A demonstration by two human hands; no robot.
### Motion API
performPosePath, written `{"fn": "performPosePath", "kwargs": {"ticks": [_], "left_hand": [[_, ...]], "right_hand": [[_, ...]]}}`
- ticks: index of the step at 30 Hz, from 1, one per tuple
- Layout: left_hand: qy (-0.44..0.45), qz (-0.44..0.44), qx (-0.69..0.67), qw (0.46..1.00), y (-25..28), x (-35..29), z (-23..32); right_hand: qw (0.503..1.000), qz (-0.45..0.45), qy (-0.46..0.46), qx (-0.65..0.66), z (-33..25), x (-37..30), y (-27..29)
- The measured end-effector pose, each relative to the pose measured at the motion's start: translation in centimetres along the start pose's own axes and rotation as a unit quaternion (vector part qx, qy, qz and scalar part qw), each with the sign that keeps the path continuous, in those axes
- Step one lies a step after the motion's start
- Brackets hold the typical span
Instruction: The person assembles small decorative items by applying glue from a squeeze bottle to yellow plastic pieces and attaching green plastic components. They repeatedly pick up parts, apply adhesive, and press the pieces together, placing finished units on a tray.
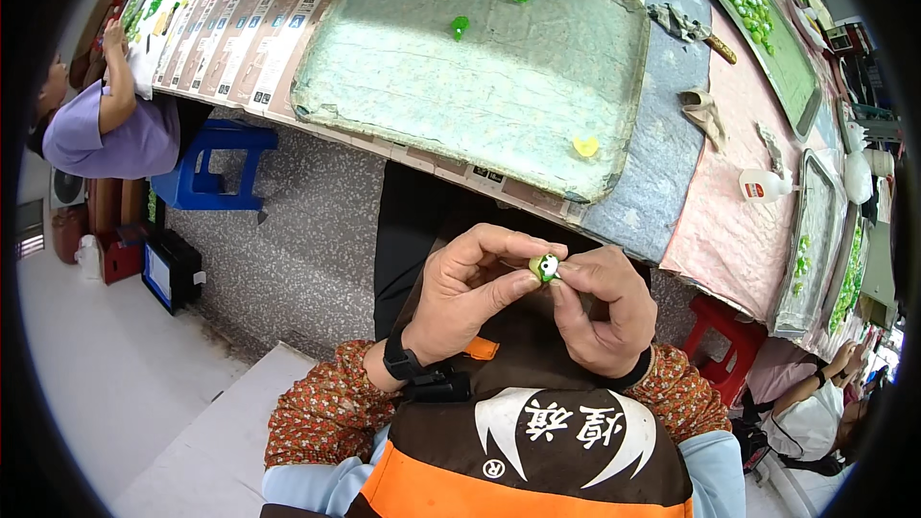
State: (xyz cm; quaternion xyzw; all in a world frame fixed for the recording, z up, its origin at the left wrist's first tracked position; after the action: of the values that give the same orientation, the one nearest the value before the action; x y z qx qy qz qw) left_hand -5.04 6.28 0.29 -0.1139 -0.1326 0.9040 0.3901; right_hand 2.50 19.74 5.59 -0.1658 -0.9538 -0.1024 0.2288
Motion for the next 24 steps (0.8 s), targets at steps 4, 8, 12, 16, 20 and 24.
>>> {"fn": "performPosePath", "kwargs": {"ticks": [4, 8, 12, 16, 20, 24], "left_hand": [[-0.002, 0.003, 0.003, 1.000, 0.0, 0.1, -0.1], [0.000, 0.004, 0.013, 1.000, 0.1, 0.1, -0.1], [0.013, 0.019, 0.004, 1.000, 0.2, 0.0, -0.3], [0.036, 0.033, 0.006, 0.999, 0.3, 0.0, -0.8], [0.048, 0.039, 0.009, 0.998, 0.3, 0.0, -1.1], [0.088, 0.053, 0.007, 0.995, 0.2, -0.1, -1.3]], "right_hand": [[0.996, 0.032, -0.058, 0.052, 0.7, -0.5, 0.2], [0.991, 0.052, -0.084, 0.087, 1.2, -1.1, 0.2], [0.997, 0.028, -0.053, 0.051, 1.0, -0.8, 0.3], [1.000, 0.014, 0.005, -0.004, 0.5, -0.1, -0.1], [0.999, 0.014, 0.014, -0.042, 0.3, 0.0, -0.3], [0.998, 0.027, -0.039, -0.040, 0.8, -0.1, -0.2]]}}
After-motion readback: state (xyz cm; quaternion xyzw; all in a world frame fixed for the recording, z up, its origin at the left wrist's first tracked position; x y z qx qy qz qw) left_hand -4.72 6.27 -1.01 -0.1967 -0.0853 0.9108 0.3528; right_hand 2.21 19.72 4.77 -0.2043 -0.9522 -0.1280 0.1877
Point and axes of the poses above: each hand's wrist, its own x-axis towards the middle knuckle, its own y-axis out of the back of the hand, z = x × y, the point moved 6 cm from there along x, towards the middle knuckle, and after that the axes turned 14 degrees about x, right-handed, at the moved point
